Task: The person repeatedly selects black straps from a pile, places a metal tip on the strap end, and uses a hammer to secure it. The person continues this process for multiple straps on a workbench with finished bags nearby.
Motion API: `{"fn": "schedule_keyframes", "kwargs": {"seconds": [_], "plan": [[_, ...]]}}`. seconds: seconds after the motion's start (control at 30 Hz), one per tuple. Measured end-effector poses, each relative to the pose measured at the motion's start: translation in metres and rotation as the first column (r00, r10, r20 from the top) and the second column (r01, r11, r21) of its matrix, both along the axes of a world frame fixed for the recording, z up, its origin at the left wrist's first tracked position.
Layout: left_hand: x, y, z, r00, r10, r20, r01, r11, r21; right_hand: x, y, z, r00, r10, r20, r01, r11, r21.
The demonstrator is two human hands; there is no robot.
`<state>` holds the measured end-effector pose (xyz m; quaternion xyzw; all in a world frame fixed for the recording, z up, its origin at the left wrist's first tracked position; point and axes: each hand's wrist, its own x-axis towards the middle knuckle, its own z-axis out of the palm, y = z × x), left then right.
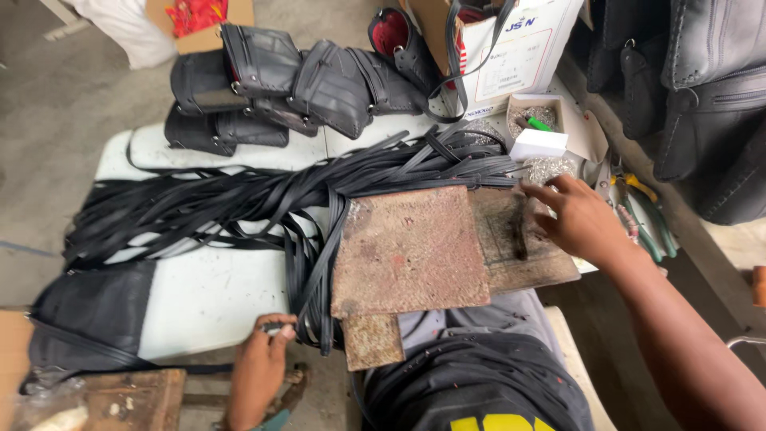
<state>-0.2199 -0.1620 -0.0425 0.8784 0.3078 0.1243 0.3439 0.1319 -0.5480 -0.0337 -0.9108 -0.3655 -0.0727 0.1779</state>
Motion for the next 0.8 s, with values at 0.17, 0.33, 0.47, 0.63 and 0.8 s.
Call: {"fn": "schedule_keyframes", "kwargs": {"seconds": [0.17,0.33,0.47,0.63,0.8], "plan": [[0.006,0.004,-0.019,0.974,0.223,0.044,-0.223,0.975,-0.005,0.029,0.107,0.018,0.999,0.006,0.050,-0.011,0.996,0.093],[0.001,0.008,-0.009,0.953,0.299,0.040,-0.301,0.953,0.038,0.041,0.136,0.014,0.997,0.035,0.062,-0.033,0.999,-0.038],[0.001,0.013,0.007,0.870,0.464,0.170,-0.432,0.881,-0.194,0.010,0.105,-0.004,0.977,0.173,0.126,-0.177,0.984,0.022],[-0.003,0.037,0.012,0.663,0.540,0.519,-0.375,0.839,-0.394,-0.068,0.059,-0.023,0.917,0.358,0.179,-0.348,0.934,-0.084],[-0.019,0.037,0.000,0.745,0.325,0.582,-0.305,0.943,-0.135,-0.093,0.038,-0.032,0.928,0.373,0.014,-0.373,0.923,0.095]]}}
